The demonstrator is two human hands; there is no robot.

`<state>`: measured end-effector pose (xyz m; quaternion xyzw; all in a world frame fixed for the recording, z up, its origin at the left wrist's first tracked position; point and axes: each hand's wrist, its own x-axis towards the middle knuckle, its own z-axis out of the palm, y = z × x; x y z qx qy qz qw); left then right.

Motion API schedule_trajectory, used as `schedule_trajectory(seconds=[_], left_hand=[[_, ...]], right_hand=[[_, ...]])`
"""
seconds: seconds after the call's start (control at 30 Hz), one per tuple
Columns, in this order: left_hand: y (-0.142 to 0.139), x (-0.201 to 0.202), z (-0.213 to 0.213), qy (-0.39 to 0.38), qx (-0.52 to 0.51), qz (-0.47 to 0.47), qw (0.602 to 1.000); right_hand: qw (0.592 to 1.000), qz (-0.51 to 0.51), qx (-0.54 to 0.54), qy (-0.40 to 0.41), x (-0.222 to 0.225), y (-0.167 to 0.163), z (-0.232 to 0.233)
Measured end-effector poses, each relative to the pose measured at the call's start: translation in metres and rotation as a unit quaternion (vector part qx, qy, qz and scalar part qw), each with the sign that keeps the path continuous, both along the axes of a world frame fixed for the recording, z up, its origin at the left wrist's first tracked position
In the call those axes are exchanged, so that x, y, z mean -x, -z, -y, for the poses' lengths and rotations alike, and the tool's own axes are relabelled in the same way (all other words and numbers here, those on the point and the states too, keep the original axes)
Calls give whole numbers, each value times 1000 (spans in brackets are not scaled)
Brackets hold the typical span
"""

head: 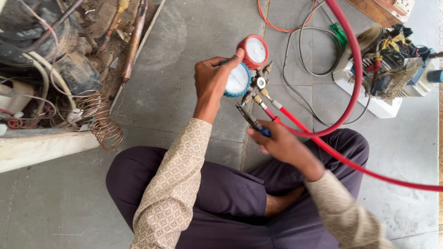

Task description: The person sits on the floor and connects a red hose from a two-gauge manifold to the service port of a refrigerator compressor, then uses pliers to tighten the fitting and watches the gauges. They adjust the manifold valves, check the gauge readings, and finally disconnect the hose fitting from the compressor by hand.

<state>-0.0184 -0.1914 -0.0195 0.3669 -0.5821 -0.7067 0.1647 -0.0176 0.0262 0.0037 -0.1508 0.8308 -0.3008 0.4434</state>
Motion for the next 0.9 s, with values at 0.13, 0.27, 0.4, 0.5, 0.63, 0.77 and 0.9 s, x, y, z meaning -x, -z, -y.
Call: schedule_trajectory(seconds=[0.13, 0.27, 0.4, 0.5, 0.63, 0.77, 0.9], left_hand=[[5, 2, -2, 13, -63, 11, 998], [10, 3, -7, 34, -94, -1, 995], [13, 3, -8, 41, -79, 24, 996], [15, 3, -8, 47, -78, 17, 996], [16, 2, -9, 61, -90, 10, 994], [13, 2, -9, 60, -92, 8, 994], [9, 2, -7, 50, -87, 8, 995]], right_hand=[[973, -14, 228, 33, -19, 53, -5], [953, -20, 298, 47, -25, 97, -10], [939, 18, 332, 85, -29, 112, -8], [913, 109, 375, 118, -34, 109, -8], [911, 125, 378, 111, -35, 106, -12], [915, 136, 361, 114, -35, 102, -14], [932, 139, 306, 131, -38, 64, -5]])
